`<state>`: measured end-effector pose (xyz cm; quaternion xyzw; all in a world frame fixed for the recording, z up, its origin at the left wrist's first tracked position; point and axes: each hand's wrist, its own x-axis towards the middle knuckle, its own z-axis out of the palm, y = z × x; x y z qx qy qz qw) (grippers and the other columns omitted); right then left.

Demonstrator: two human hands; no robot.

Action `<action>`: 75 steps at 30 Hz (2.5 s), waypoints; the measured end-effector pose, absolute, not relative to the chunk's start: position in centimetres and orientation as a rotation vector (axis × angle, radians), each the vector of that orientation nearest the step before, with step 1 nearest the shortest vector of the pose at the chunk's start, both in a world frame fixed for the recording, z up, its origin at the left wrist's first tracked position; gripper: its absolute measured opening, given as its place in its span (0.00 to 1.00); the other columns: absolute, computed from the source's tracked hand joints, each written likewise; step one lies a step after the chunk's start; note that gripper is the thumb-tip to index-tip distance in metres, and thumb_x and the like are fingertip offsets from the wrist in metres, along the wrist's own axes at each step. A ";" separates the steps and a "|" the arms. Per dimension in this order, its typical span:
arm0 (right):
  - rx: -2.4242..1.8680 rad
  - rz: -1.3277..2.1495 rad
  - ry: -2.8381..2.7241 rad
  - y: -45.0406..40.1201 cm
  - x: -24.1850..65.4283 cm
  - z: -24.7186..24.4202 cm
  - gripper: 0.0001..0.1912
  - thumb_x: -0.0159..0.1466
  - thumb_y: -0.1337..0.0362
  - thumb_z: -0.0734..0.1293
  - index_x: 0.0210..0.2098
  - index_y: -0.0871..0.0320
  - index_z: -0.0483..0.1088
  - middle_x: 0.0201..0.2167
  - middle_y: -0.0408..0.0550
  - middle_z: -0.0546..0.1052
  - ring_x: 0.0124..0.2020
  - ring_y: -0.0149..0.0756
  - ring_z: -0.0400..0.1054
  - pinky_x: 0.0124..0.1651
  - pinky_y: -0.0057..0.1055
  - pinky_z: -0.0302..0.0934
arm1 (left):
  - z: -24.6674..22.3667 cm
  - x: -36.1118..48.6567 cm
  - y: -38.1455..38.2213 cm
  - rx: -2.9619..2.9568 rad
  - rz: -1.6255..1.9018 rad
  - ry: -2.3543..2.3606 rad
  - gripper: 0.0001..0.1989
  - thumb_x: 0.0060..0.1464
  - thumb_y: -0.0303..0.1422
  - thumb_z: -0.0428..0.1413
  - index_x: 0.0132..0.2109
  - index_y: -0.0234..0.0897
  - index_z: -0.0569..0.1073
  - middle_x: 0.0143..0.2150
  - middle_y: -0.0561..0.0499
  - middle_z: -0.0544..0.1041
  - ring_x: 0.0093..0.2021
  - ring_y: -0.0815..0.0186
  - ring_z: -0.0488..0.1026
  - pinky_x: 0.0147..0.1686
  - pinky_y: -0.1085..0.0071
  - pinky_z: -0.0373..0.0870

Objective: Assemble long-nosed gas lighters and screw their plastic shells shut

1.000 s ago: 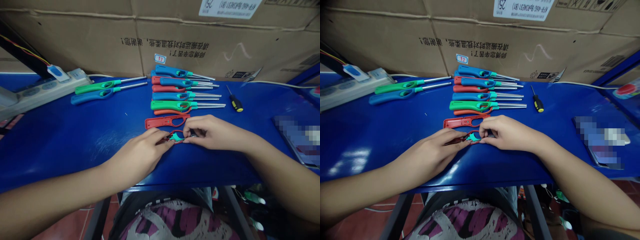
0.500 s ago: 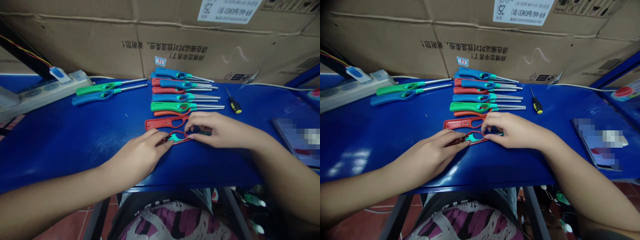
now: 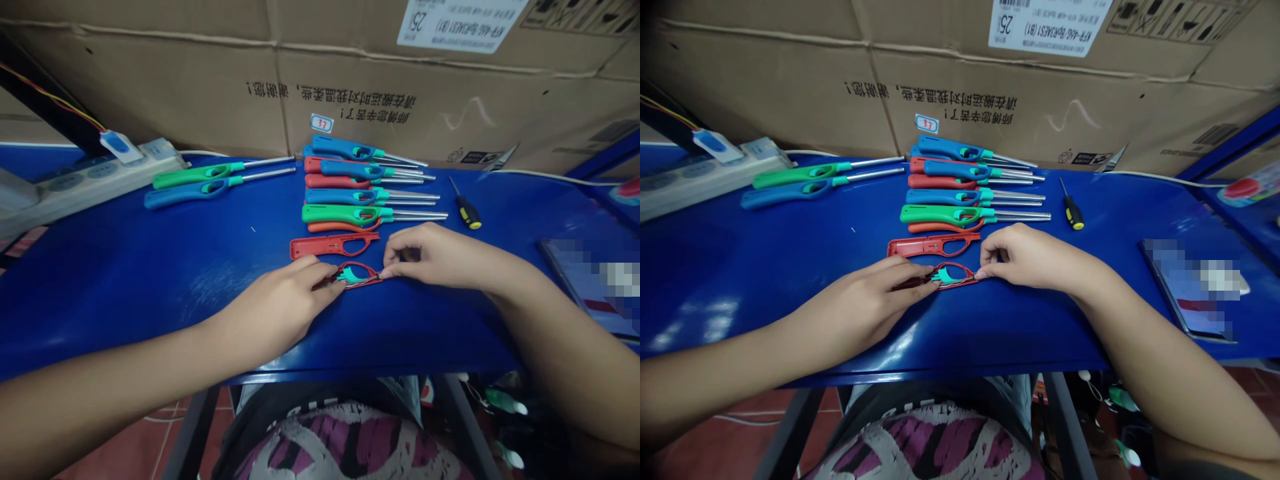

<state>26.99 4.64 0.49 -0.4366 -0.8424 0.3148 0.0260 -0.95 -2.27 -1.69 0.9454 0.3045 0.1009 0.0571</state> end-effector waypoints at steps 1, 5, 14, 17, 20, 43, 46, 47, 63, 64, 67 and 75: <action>-1.362 0.964 -2.603 4.6 26.9 0.5 0.14 0.61 0.52 0.71 0.31 0.57 0.76 0.27 0.43 0.77 0.25 0.29 0.65 0.27 0.27 0.55 | -1.7 -1.0 -2.2 2.872 0.300 0.919 0.21 0.64 0.23 0.50 0.61 0.34 0.72 0.56 0.39 0.74 0.54 0.52 0.72 0.50 0.54 0.79; -1.302 0.994 -2.596 4.1 26.6 1.0 0.10 0.62 0.57 0.71 0.35 0.57 0.76 0.25 0.42 0.75 0.24 0.28 0.62 0.27 0.26 0.55 | -1.5 -0.9 -2.0 2.881 0.276 0.925 0.21 0.65 0.23 0.49 0.62 0.34 0.72 0.57 0.38 0.74 0.55 0.52 0.72 0.49 0.55 0.79; -0.875 0.906 -2.699 3.2 25.9 0.8 0.10 0.61 0.74 0.65 0.41 0.58 0.73 0.36 0.44 0.74 0.30 0.27 0.64 0.33 0.25 0.57 | -1.7 -1.1 -1.9 2.851 0.327 0.907 0.20 0.66 0.24 0.49 0.62 0.34 0.72 0.57 0.38 0.74 0.56 0.51 0.72 0.52 0.53 0.77; -0.859 0.935 -2.694 3.2 25.8 0.6 0.06 0.64 0.70 0.66 0.40 0.58 0.74 0.36 0.44 0.73 0.28 0.25 0.62 0.32 0.25 0.56 | -1.8 -1.1 -1.8 2.801 0.403 0.884 0.19 0.66 0.23 0.50 0.61 0.33 0.73 0.56 0.39 0.75 0.55 0.52 0.73 0.52 0.55 0.76; -0.859 0.955 -2.677 3.4 25.9 0.5 0.04 0.67 0.66 0.66 0.39 0.58 0.73 0.34 0.43 0.72 0.29 0.26 0.62 0.33 0.25 0.56 | -1.5 -1.0 -1.5 2.668 0.496 0.917 0.14 0.67 0.26 0.51 0.56 0.34 0.75 0.52 0.44 0.78 0.51 0.59 0.76 0.51 0.61 0.76; -0.990 0.972 -2.619 3.4 25.6 0.1 0.05 0.65 0.63 0.69 0.34 0.59 0.73 0.27 0.40 0.70 0.25 0.25 0.60 0.28 0.24 0.54 | 0.7 -1.8 -1.1 2.468 0.287 1.242 0.08 0.62 0.31 0.59 0.45 0.44 0.82 0.41 0.53 0.82 0.40 0.61 0.79 0.38 0.67 0.73; -0.985 0.978 -2.623 3.4 25.6 0.2 0.03 0.64 0.66 0.68 0.34 0.59 0.74 0.28 0.40 0.71 0.25 0.25 0.61 0.28 0.23 0.55 | 0.9 -1.7 -1.0 2.468 0.303 1.193 0.09 0.61 0.29 0.59 0.45 0.42 0.83 0.40 0.53 0.83 0.39 0.63 0.79 0.37 0.68 0.72; -0.985 0.968 -2.628 3.4 25.6 0.2 0.02 0.64 0.67 0.68 0.34 0.59 0.74 0.28 0.40 0.71 0.26 0.25 0.61 0.28 0.23 0.55 | 0.9 -1.7 -1.0 2.468 0.301 1.190 0.09 0.61 0.29 0.59 0.44 0.42 0.83 0.40 0.53 0.83 0.38 0.63 0.79 0.37 0.68 0.72; -0.863 0.613 -2.795 3.0 25.9 0.6 0.04 0.68 0.65 0.66 0.37 0.57 0.73 0.36 0.45 0.77 0.35 0.33 0.70 0.35 0.29 0.57 | 0.7 -0.8 -1.6 2.699 0.345 1.138 0.10 0.62 0.35 0.59 0.49 0.36 0.74 0.47 0.45 0.77 0.49 0.54 0.72 0.48 0.58 0.71; -0.861 0.606 -2.789 3.0 26.0 0.7 0.05 0.68 0.64 0.66 0.37 0.56 0.73 0.36 0.45 0.77 0.34 0.33 0.70 0.35 0.29 0.57 | 0.7 -0.8 -1.7 2.687 0.331 1.149 0.11 0.61 0.34 0.59 0.49 0.36 0.73 0.47 0.45 0.77 0.49 0.54 0.72 0.48 0.57 0.71; -0.854 0.592 -2.721 3.3 26.1 0.7 0.07 0.68 0.59 0.67 0.40 0.56 0.74 0.37 0.46 0.77 0.36 0.34 0.71 0.36 0.30 0.60 | 0.4 -0.9 -1.7 2.669 0.317 1.179 0.10 0.61 0.33 0.59 0.49 0.36 0.71 0.46 0.45 0.77 0.47 0.55 0.74 0.46 0.57 0.72; -0.963 0.216 -2.743 4.4 26.6 -0.7 0.15 0.70 0.66 0.60 0.52 0.52 0.74 0.53 0.52 0.72 0.48 0.42 0.71 0.43 0.36 0.65 | 0.1 -1.1 -1.5 2.606 0.290 1.170 0.10 0.62 0.29 0.57 0.50 0.37 0.72 0.44 0.46 0.78 0.45 0.56 0.76 0.43 0.61 0.73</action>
